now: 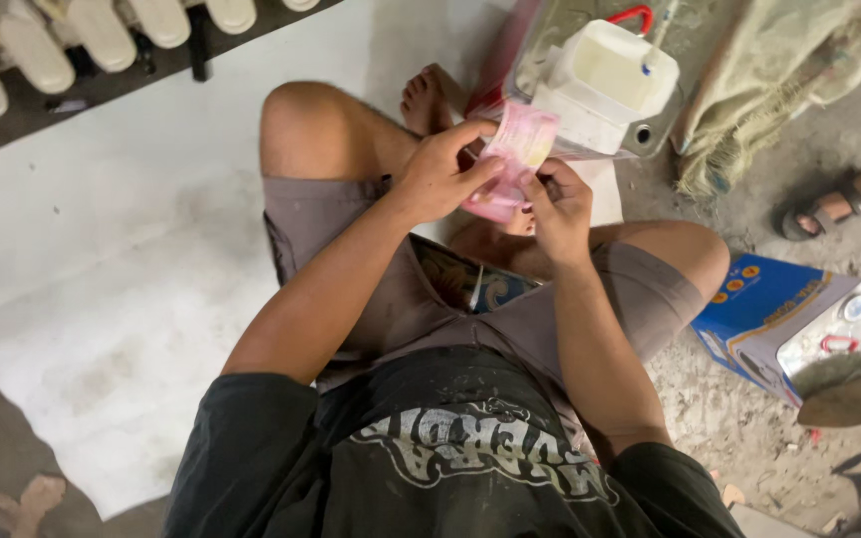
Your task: The person sits on the floor and applies glue to the sole of a sandal using a toothbrush. They repeatedly dip the toothbrush into a container and spread the glue along the edges of the sandal sole, then place the sandal aside and pick up another one to repeat the process.
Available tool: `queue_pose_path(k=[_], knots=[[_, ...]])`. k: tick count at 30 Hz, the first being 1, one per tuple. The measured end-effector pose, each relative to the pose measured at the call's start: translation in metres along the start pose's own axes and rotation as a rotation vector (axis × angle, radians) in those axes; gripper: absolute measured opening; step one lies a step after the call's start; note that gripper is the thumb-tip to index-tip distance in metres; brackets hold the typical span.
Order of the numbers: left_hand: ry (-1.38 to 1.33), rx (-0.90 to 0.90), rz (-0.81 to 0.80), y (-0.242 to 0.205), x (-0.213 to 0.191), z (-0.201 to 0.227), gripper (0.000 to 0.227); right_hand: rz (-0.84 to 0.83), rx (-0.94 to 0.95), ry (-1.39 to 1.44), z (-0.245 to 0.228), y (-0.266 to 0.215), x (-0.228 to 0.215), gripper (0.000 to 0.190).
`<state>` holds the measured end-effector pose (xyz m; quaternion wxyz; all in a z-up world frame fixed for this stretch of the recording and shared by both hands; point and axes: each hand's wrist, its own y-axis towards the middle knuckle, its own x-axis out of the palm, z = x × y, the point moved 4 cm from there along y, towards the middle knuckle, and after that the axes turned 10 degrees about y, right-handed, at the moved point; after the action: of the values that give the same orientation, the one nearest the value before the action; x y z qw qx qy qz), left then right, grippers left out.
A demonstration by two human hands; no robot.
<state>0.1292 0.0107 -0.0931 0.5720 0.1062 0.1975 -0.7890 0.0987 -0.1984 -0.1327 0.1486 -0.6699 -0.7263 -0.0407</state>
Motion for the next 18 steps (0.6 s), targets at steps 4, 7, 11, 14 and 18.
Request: queue_pose_path(k=[4,7,11,14,18], knots=[[0.016,0.180,0.138,0.008,0.010,-0.008,0.038,0.016,0.018,0.092,0.004,0.006,-0.002,0.018],[0.041,0.165,0.108,0.014,0.022,-0.011,0.032,0.015,0.013,0.189,0.005,0.008,-0.004,0.016],[0.006,0.136,0.098,0.018,0.026,0.000,0.029,0.035,0.033,0.296,0.002,0.007,-0.009,0.015],[-0.086,-0.059,-0.024,0.014,0.028,-0.001,0.031,0.020,0.051,0.379,0.001,0.008,-0.010,0.013],[-0.169,0.201,0.031,0.011,0.025,0.008,0.020,-0.085,0.015,0.487,0.000,0.005,-0.012,0.011]])
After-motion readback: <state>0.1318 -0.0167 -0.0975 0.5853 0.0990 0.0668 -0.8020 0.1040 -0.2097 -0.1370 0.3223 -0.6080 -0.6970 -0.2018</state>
